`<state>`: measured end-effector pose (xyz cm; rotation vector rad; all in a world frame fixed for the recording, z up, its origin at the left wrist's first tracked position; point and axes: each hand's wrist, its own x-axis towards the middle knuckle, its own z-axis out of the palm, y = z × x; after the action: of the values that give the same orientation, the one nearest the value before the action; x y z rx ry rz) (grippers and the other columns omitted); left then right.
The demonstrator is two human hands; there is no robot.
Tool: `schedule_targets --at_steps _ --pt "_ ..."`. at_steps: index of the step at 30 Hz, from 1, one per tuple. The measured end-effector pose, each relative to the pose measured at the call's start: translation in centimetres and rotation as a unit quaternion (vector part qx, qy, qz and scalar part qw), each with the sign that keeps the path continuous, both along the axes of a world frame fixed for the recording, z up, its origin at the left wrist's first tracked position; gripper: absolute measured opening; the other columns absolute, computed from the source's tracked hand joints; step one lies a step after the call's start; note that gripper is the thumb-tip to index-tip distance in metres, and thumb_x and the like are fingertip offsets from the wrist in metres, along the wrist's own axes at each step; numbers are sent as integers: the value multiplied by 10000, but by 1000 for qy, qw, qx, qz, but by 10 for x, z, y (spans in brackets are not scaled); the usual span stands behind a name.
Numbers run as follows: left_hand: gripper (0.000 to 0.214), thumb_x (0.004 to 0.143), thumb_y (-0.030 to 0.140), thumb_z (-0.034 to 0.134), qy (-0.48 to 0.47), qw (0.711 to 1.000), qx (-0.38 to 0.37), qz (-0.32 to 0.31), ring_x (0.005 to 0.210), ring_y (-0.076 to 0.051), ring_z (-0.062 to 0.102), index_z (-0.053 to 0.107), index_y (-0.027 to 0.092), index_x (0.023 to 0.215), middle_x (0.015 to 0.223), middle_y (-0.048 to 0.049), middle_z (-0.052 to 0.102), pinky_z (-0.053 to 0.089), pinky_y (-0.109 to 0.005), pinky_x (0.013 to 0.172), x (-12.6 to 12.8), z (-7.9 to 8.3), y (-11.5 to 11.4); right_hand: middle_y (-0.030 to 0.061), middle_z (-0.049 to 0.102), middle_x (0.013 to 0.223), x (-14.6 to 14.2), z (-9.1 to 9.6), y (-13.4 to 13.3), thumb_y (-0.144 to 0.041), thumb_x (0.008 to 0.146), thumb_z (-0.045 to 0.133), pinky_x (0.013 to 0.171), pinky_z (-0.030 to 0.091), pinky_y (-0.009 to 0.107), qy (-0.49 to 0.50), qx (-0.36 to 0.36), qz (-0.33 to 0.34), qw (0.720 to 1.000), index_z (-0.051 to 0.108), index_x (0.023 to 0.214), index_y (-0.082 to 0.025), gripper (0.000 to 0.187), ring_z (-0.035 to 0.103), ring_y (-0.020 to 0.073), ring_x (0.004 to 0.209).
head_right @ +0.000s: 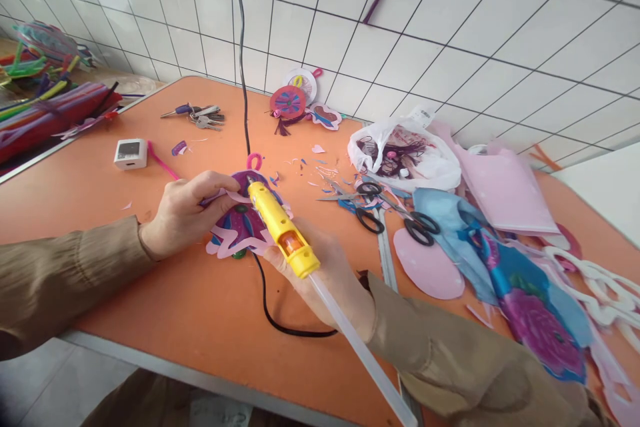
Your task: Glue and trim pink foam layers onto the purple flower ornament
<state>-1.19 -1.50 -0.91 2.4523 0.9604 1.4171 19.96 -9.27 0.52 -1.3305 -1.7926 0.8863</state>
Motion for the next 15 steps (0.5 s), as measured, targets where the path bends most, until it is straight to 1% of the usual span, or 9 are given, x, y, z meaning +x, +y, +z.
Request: schedule_targets --at_steps 2,5,7,10,13,15 --pt "35 869 157 609 -8 1000 20 2 434 -21 480 604 188 884 616 74 618 393 -89 440 0 -1 1 47 672 864 1 -1 0 -483 869 560 618 520 327 -18 -8 -13 1000 587 842 -197 288 595 163 643" --pt "58 857 136 613 -9 1000 15 13 446 -21 492 602 188 883 630 74 624 401 -88 447 0 -2 2 26 648 770 2 0 0 -502 872 540 579 510 323 -27 -32 -30 999 578 859 -197 308 591 159 588" --pt "40 859 156 614 -6 1000 5 22 450 -28 502 605 188 881 624 72 619 406 -95 446 -1 -2 2 11 623 702 1 1 1 -493 858 546 553 503 315 -18 -40 -29 999 578 845 -204 292 593 166 579" --pt "10 866 188 611 -2 999 3 31 453 -32 505 608 188 875 620 69 614 408 -102 444 -1 -2 2 9 608 658 0 3 2 -478 834 559 492 491 300 1 -37 -33 999 571 787 -218 265 588 170 567" --pt "23 866 167 603 -3 1000 6 26 444 -27 490 604 189 873 612 74 603 400 -98 442 -1 -2 2 10 606 642 -1 3 2 -459 822 567 449 482 286 13 -43 -38 998 560 751 -225 244 586 168 553" --pt "38 867 153 603 -5 1000 12 16 438 -23 479 601 190 875 605 77 597 395 -97 444 -1 -2 3 6 599 639 -1 1 2 -449 837 564 460 487 286 12 -32 -33 999 561 761 -224 237 588 167 554"
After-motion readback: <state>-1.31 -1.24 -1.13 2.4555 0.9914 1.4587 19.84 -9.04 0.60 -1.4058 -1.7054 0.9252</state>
